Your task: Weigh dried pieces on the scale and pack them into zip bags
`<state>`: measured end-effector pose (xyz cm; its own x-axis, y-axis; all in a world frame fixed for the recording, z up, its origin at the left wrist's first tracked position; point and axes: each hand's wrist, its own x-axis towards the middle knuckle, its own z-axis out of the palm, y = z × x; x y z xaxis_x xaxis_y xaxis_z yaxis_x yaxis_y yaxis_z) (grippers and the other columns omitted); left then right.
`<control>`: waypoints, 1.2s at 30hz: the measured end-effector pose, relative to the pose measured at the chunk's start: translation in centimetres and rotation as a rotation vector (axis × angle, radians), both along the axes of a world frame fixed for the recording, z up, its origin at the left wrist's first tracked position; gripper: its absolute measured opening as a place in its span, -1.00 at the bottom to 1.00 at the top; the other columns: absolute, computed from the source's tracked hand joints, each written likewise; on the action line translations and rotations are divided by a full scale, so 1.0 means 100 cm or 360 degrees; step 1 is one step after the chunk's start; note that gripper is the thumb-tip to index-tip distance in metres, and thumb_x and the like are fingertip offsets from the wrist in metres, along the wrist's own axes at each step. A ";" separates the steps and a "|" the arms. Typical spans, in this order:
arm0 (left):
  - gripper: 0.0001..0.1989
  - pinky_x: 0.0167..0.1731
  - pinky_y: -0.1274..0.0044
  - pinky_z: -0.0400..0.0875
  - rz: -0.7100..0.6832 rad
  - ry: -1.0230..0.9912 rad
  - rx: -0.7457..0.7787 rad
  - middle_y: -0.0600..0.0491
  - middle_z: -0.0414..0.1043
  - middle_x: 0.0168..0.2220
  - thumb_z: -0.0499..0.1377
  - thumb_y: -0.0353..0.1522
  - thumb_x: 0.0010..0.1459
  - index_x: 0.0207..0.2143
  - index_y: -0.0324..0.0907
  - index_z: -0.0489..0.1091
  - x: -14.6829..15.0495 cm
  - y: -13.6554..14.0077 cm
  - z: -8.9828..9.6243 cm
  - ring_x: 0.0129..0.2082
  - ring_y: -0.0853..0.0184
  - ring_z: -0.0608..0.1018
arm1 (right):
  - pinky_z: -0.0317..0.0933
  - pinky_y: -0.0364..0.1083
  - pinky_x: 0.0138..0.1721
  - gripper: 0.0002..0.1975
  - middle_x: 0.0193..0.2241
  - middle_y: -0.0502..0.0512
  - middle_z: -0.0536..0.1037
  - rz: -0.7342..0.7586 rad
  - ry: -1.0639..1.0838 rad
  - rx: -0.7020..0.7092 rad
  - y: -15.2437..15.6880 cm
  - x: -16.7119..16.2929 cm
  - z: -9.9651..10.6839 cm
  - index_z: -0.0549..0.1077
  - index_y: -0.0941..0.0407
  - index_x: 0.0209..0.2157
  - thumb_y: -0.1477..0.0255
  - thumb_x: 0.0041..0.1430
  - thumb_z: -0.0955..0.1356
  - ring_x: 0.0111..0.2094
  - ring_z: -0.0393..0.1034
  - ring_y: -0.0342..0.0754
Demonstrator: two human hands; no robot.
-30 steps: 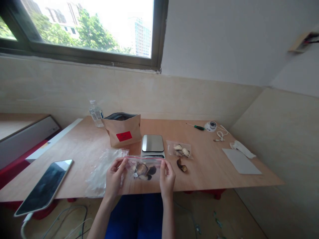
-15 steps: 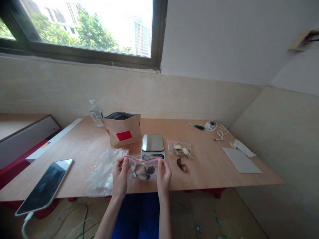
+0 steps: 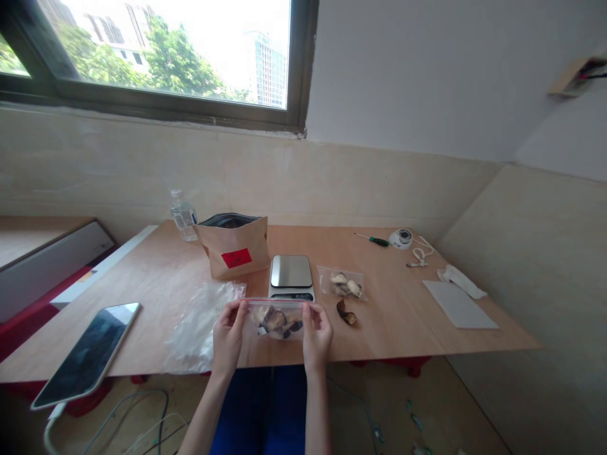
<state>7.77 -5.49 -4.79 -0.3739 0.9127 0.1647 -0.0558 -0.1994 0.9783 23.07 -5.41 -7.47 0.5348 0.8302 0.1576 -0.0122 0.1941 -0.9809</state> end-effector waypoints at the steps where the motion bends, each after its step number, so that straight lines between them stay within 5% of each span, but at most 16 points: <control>1: -0.76 -0.25 0.52 0.32 0.0032 0.0014 0.0002 0.07 0.43 -0.40 0.17 -0.17 0.08 -0.37 -0.16 0.41 0.000 -0.001 0.001 -0.33 0.31 0.46 | 0.32 -0.02 -0.24 -0.67 -0.39 0.16 0.57 0.0010 -0.0023 -0.0001 0.000 0.001 0.001 0.42 0.19 -0.35 0.18 0.06 0.35 -0.33 0.46 0.01; 6: -0.78 -0.27 0.52 0.34 0.0086 -0.0011 0.0022 0.07 0.45 -0.39 0.18 -0.18 0.07 -0.36 -0.15 0.42 0.007 -0.004 0.010 -0.34 0.31 0.48 | 0.11 0.11 0.06 -0.64 -0.04 0.23 0.45 -0.0059 -0.0618 0.0210 -0.003 0.001 0.030 0.36 0.14 -0.06 0.27 0.14 0.31 0.02 0.30 0.07; 8: -0.80 -0.30 0.54 0.35 0.0033 -0.0031 0.0067 0.07 0.44 -0.40 0.19 -0.20 0.07 -0.37 -0.15 0.42 0.011 -0.004 0.014 -0.36 0.33 0.48 | 0.02 0.13 0.13 -0.60 0.03 0.18 0.39 0.0098 -0.0957 0.0295 -0.002 -0.004 0.050 0.32 0.08 0.03 0.31 0.14 0.32 0.10 0.19 0.06; 12: -0.83 -0.30 0.54 0.36 -0.0060 -0.0005 0.0178 0.06 0.45 -0.39 0.18 -0.24 0.09 -0.37 -0.16 0.42 0.013 -0.003 0.020 -0.35 0.33 0.48 | 0.13 0.05 0.03 -0.80 -0.14 0.07 0.51 0.0789 -0.1344 0.0340 0.006 -0.014 0.081 0.46 0.02 -0.17 0.35 0.15 0.34 -0.02 0.30 0.03; 15: -0.84 -0.31 0.51 0.36 -0.0125 0.0128 0.0252 0.05 0.45 -0.38 0.15 -0.26 0.13 -0.36 -0.17 0.42 0.008 -0.003 0.019 -0.34 0.32 0.48 | 0.20 -0.05 -0.15 -0.93 -0.35 0.02 0.55 0.0961 -0.1378 0.0267 0.014 -0.016 0.091 0.49 0.06 -0.37 0.43 0.15 0.35 -0.23 0.38 -0.03; 23: -0.86 -0.24 0.49 0.33 -0.0163 0.0432 0.0400 0.04 0.44 -0.35 0.10 -0.34 0.18 -0.35 -0.13 0.45 0.005 -0.005 0.015 -0.29 0.32 0.47 | 0.12 -0.10 -0.26 -0.75 -0.53 -0.05 0.54 0.0927 -0.1495 0.0233 0.019 -0.013 0.090 0.45 0.08 -0.55 0.68 0.06 0.30 -0.43 0.34 -0.11; 31: -0.85 -0.25 0.51 0.31 0.0032 0.0438 0.0346 0.07 0.43 -0.35 0.08 -0.31 0.19 -0.36 -0.14 0.42 0.000 -0.007 0.014 -0.30 0.34 0.46 | 0.16 -0.08 -0.17 -0.86 -0.35 -0.03 0.58 0.0897 -0.1391 0.0229 0.018 -0.006 0.077 0.53 0.02 -0.36 0.53 0.14 0.34 -0.24 0.38 -0.05; 36: -0.85 -0.28 0.53 0.33 -0.0126 0.0391 0.0263 0.06 0.45 -0.36 0.11 -0.29 0.16 -0.35 -0.15 0.42 -0.004 -0.005 0.014 -0.32 0.33 0.48 | 0.17 -0.07 -0.22 -0.80 -0.45 -0.02 0.57 0.0726 -0.1549 0.0321 0.022 -0.003 0.068 0.49 0.07 -0.47 0.60 0.15 0.31 -0.32 0.37 -0.04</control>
<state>7.35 -6.01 -3.42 -0.2333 0.8908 0.3900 0.1566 -0.3615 0.9191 22.81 -3.17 -0.70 -0.2437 0.8302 0.5014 0.6399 0.5262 -0.5601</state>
